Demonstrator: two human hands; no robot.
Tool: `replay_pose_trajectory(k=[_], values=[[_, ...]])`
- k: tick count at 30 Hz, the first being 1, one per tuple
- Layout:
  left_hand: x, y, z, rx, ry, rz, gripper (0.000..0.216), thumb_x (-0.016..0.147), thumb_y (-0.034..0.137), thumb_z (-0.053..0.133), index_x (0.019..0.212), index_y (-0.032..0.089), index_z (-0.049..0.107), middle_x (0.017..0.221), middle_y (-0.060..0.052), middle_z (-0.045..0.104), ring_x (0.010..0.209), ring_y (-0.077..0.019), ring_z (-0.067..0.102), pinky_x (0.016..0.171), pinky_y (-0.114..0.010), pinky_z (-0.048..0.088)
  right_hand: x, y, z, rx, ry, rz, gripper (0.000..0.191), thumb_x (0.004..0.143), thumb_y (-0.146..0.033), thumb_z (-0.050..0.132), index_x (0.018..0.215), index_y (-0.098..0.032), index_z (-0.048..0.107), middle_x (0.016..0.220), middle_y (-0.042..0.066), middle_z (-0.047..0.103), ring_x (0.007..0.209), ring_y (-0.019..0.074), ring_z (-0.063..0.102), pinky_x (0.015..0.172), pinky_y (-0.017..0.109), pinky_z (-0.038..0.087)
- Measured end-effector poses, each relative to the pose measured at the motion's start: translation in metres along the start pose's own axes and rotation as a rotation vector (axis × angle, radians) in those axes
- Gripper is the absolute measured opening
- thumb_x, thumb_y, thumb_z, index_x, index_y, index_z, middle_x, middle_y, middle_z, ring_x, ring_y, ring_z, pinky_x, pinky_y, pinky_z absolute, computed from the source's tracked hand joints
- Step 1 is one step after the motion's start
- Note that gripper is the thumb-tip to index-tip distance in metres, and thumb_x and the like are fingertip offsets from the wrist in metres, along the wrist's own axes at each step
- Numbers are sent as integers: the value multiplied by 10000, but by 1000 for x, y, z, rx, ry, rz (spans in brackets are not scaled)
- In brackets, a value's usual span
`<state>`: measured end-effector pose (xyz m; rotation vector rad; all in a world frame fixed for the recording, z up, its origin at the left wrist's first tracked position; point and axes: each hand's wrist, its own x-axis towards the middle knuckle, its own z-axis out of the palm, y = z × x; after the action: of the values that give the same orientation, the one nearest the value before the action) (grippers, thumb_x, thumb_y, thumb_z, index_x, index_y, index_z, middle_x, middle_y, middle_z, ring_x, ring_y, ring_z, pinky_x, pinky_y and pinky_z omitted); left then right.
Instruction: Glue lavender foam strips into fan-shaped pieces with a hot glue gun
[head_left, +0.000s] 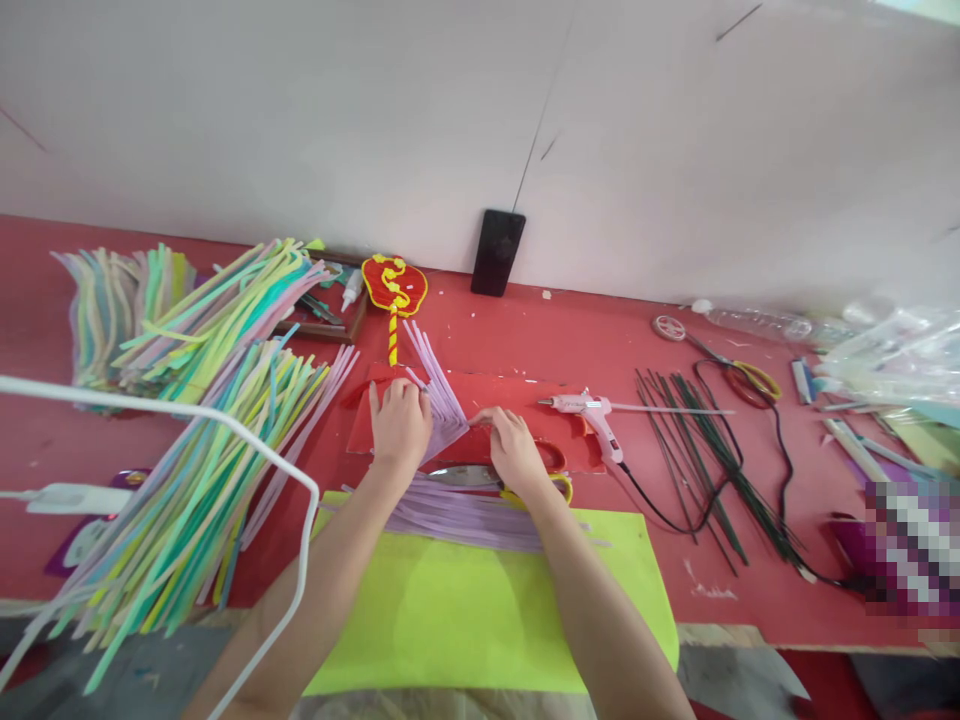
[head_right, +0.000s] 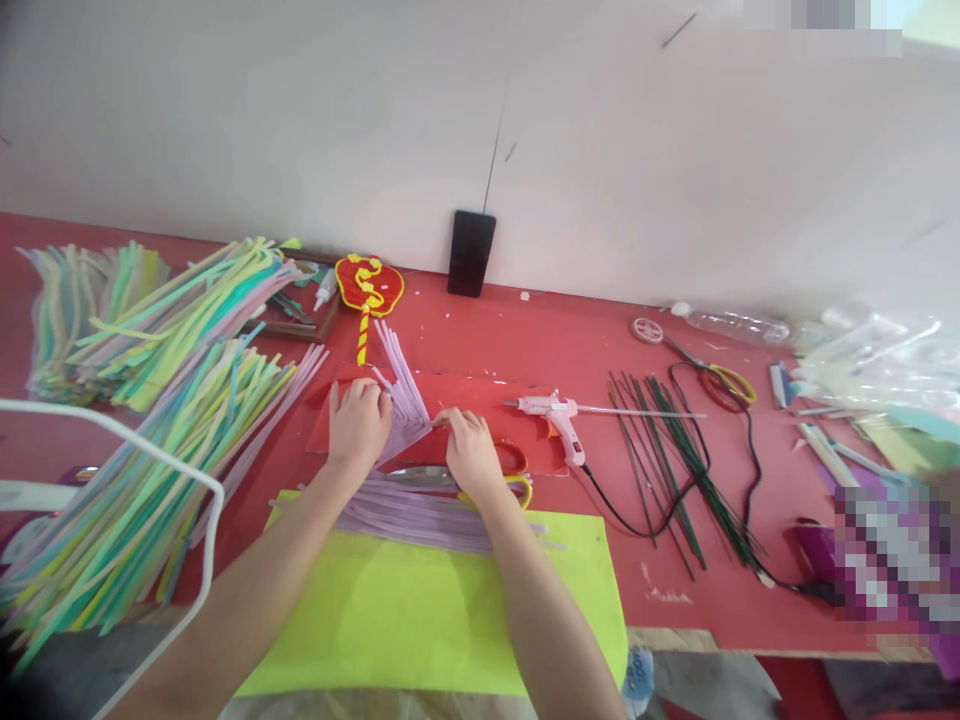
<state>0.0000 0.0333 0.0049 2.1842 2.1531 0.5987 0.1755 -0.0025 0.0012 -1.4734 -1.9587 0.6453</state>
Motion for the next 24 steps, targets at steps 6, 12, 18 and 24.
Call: replay_pose_trajectory(k=[6, 12, 18, 24], values=[[1, 1, 1, 25, 3, -20, 226, 898, 241, 367, 921, 152, 573, 975, -116, 648, 965, -253, 609, 1074, -475, 298, 0, 0, -2, 22, -4, -1, 383, 769, 13, 326, 940, -209, 587, 980, 52, 683, 955, 215, 578, 901, 374, 406], [1, 2, -2, 17, -4, -32, 213, 895, 237, 364, 892, 160, 562, 961, -119, 653, 963, -253, 605, 1046, -450, 321, 0, 0, -1, 24, -16, -12, 380, 781, 3, 329, 957, -207, 593, 1006, 61, 676, 970, 212, 573, 904, 372, 408], [1, 2, -3, 4, -1, -43, 184, 889, 231, 379, 892, 164, 550, 959, -114, 646, 963, -260, 596, 963, -419, 380, -1, 1, 2, 21, -8, -11, 411, 770, 7, 329, 993, -205, 602, 1014, 60, 679, 987, 207, 572, 924, 372, 412], [1, 1, -3, -39, 0, -46, 200, 895, 220, 362, 925, 165, 551, 986, -128, 629, 981, -269, 583, 899, -407, 408, -2, 2, 0, -49, 30, -32, 451, 768, 14, 339, 996, -201, 663, 996, 65, 665, 971, 210, 563, 900, 359, 436]])
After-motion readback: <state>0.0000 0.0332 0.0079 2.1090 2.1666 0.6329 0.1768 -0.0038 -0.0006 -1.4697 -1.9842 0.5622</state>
